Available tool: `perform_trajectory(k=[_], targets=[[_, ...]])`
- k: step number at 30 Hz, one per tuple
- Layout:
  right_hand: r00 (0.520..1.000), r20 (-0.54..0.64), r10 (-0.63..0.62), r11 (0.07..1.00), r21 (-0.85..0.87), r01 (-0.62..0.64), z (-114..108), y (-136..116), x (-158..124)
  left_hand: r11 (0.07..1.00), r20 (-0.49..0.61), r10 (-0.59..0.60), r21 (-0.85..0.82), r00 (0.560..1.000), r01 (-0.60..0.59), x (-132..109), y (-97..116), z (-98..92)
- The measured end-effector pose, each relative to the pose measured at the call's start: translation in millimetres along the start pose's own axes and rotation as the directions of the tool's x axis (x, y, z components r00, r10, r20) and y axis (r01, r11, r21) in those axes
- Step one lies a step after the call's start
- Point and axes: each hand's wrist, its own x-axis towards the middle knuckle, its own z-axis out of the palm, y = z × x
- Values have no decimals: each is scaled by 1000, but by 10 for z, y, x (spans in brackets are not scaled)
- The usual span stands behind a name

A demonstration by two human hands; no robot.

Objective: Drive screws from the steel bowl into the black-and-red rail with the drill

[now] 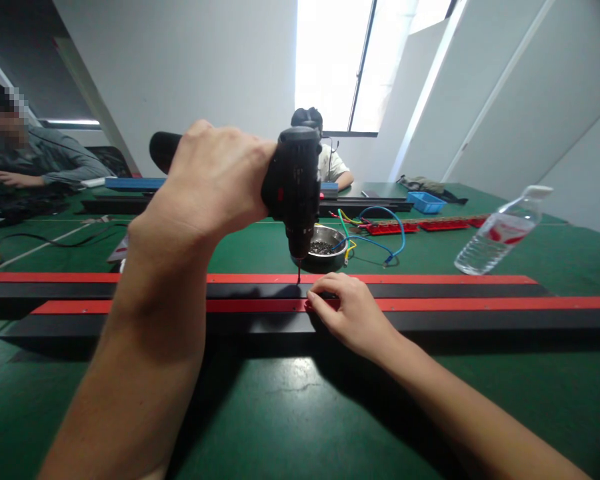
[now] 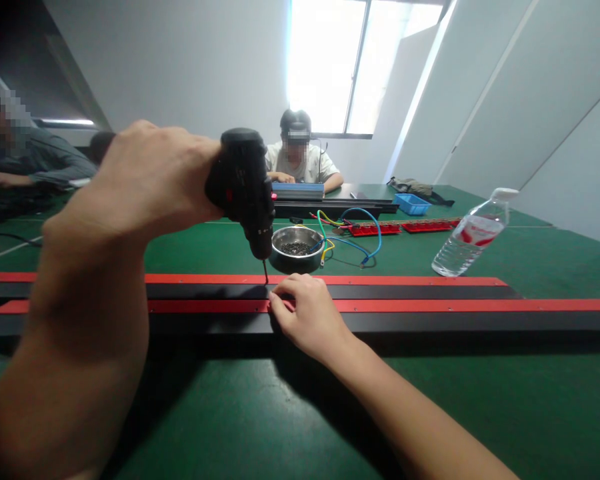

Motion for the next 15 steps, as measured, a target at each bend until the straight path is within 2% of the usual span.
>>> perform_trajectory(k=[6,15], targets=[[1000,-2,5,1000,1,-5,13,16,-4,999,32,-34,43,999,33,-19,-1,2],[1000,-8,-9,1000,-11,9,9,1,-5,999,9,9,36,1000,-9,-14,11,-17]])
